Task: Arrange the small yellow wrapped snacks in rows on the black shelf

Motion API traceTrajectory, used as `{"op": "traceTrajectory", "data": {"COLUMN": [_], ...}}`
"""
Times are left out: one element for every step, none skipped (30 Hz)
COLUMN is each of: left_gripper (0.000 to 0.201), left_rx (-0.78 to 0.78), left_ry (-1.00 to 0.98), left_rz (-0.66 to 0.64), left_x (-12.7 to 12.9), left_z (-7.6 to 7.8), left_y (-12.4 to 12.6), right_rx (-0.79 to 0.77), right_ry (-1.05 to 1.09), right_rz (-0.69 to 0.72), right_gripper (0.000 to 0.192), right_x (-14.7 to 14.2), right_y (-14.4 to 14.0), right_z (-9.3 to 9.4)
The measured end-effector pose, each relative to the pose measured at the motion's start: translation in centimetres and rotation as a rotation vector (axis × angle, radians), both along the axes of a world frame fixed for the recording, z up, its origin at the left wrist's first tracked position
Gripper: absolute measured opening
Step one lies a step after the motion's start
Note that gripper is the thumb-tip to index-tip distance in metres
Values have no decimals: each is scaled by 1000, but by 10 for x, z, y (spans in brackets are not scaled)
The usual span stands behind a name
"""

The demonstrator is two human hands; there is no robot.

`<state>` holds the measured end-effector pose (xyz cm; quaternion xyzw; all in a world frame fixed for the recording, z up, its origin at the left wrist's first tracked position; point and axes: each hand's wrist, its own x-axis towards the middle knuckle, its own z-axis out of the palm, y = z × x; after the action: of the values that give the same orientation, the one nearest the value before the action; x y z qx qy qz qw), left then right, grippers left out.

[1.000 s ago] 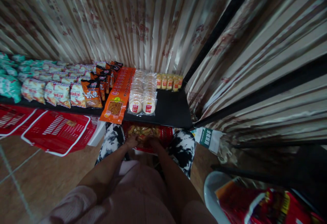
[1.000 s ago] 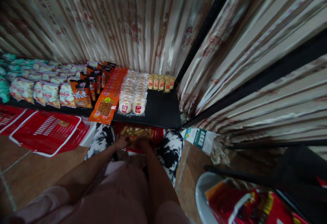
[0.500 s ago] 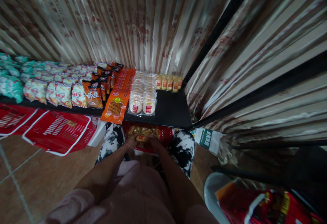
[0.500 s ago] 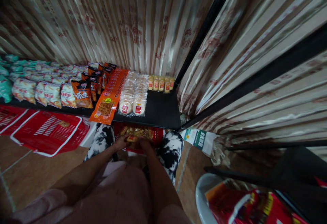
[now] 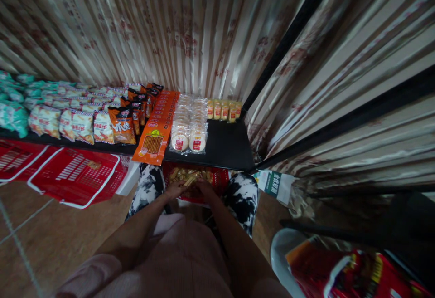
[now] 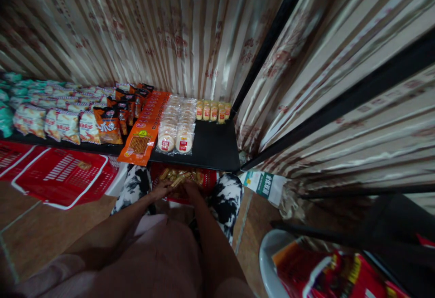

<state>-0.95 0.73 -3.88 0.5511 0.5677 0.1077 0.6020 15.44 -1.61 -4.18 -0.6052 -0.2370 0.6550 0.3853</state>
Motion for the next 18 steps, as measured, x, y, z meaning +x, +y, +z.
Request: {"op": "traceTrajectory", "data": {"left_gripper": [17, 14, 13, 13, 13, 13, 12, 12, 13, 13, 14, 14, 14, 14, 15, 15, 15, 16], "left_rx": [-51, -88, -107, -111, -108, -109, -110, -110, -110, -110, -111, -112, -112, -113, -112, -111, -109, -107], "left_ry": [-57, -100, -128, -139, -142, -148, -152, -154, -156, -156, -155, -152, -148, -141, -133, -124, -115, -108], "left_rz": [29, 54, 72, 86, 94, 104, 114, 125, 137, 148, 158, 168, 177, 183, 187, 190, 191, 190], "left_x": [1, 1, 2, 2, 2, 2, 2, 1, 1, 1, 2, 2, 2, 3, 3, 3, 3, 3], "left_z": [-1, -2, -3, -3, -3, -3, -2, -1, 1, 3, 5, 7, 9, 11, 12, 13, 13, 14], "left_y": [-1, -1, -1, -1, -1, -1, -1, 0, 0, 1, 1, 1, 1, 1, 1, 1, 1, 1], "right_rx": [-9, -15, -19, -21, -20, -19, -16, -11, -4, 4, 12, 21, 30, 38, 44, 49, 54, 58], "right_ry": [16, 33, 48, 61, 72, 82, 90, 98, 105, 111, 115, 116, 115, 111, 104, 94, 79, 61], "right_rz": [-8, -14, -20, -25, -32, -40, -49, -57, -63, -68, -71, -72, -72, -74, -74, -75, -78, -81], "right_gripper": [6, 7, 9, 10, 11, 12, 13, 15, 16, 18, 19, 19, 19, 19, 19, 20, 21, 23], "right_x": [-1, -2, -3, -5, -6, -6, -7, -7, -8, -8, -9, -9, -9, -9, -9, -9, -9, -9], "right_y": [0, 0, -1, -1, -1, -2, -2, -2, -2, -2, -2, -2, -2, -3, -3, -3, -4, -4], "right_z": [2, 4, 5, 7, 8, 9, 9, 9, 9, 9, 8, 8, 8, 7, 7, 7, 7, 6]}}
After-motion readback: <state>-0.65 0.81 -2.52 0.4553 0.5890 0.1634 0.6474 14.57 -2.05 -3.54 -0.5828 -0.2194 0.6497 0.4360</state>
